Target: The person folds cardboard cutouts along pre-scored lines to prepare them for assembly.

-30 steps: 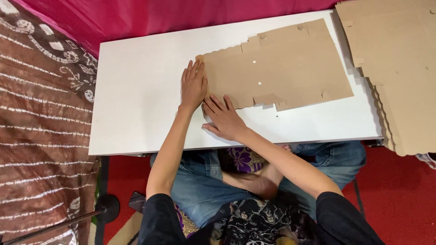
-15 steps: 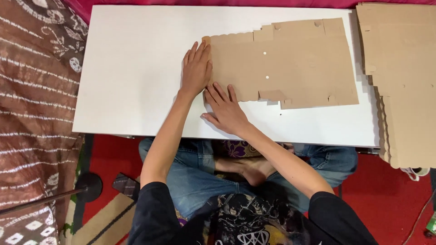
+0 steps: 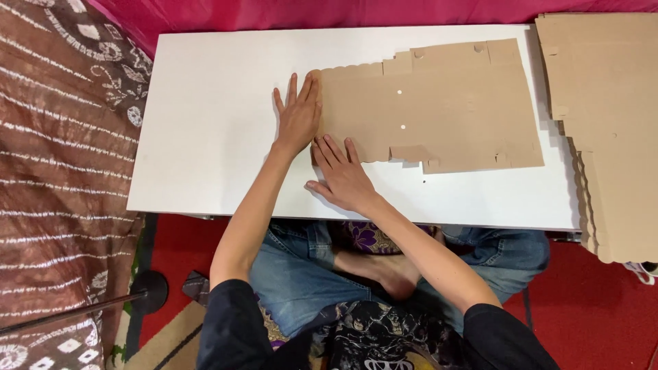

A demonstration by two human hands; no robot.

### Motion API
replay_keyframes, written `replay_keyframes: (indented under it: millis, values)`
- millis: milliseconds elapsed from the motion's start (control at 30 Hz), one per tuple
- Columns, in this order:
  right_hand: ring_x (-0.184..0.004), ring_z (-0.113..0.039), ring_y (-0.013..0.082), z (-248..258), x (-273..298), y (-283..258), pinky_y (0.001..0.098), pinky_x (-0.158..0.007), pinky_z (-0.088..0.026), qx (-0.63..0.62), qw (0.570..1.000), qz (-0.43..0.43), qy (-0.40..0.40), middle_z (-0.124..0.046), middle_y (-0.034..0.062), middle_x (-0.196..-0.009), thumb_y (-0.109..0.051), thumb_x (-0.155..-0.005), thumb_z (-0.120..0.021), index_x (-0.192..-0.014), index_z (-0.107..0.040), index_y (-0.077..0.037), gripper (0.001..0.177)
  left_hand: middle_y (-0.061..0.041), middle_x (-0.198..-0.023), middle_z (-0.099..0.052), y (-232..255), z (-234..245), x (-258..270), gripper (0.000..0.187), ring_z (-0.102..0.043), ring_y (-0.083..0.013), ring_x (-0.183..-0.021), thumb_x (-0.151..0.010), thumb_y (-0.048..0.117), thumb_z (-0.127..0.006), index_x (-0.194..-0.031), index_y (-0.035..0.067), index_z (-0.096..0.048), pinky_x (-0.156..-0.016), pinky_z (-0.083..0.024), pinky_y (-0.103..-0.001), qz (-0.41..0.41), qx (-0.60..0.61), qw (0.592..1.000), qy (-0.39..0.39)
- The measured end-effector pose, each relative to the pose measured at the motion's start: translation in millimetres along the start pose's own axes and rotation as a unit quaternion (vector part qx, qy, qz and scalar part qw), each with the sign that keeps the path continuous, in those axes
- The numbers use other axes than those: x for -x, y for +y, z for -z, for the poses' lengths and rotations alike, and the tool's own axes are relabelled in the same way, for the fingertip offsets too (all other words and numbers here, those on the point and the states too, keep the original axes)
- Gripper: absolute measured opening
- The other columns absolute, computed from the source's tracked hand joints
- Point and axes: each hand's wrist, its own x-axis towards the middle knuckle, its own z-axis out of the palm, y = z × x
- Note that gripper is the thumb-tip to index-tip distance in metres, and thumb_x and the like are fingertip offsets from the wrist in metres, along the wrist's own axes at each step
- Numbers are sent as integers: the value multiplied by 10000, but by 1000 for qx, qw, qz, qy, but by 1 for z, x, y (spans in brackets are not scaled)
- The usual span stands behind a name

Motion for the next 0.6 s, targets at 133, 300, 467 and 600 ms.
replay_keyframes:
  millis: [133, 300, 467, 600]
  values:
    - [-1570, -184, 319, 1, 4, 1, 611, -1237, -100, -10, 1000, 5, 0, -300, 192, -1661, -558, -1074, -347, -1567, -323, 19, 759, -60, -1703, -235, 3, 7, 36, 535, -55, -347, -1571, -1096, 218, -263, -1610, 71, -292, -1201, -14, -678, -10, -11, 1000, -19]
    - [-1566, -216, 327, -1, 3, 2, 613, -1238, -120, -1, 999, 41, 13, -338, 196, -1649, -565, -1065, -398, -1583, -305, 10, 779, -89, -1696, -256, -9, 9, 35, 535, -73, -345, -1570, -1109, 244, -261, -1600, 36, -303, -1183, -11, -712, -39, -43, 998, -7]
    - [-1579, -160, 308, 1, 2, 0, 605, -1242, -79, -12, 999, 31, -12, -258, 168, -1686, -576, -1066, -366, -1589, -294, 5, 786, -108, -1682, -287, -20, 5, -1, 518, -89, -378, -1556, -1104, 215, -279, -1590, 38, -306, -1161, -16, -742, -41, -31, 999, 9]
    - [-1577, -184, 305, 1, 3, 1, 601, -1239, -112, -2, 1000, 27, 5, -263, 165, -1687, -566, -1057, -412, -1591, -305, -13, 776, -115, -1667, -316, -27, -11, -25, 504, -88, -373, -1549, -1103, 204, -289, -1564, 16, -362, -1160, -2, -740, -31, -27, 998, 43]
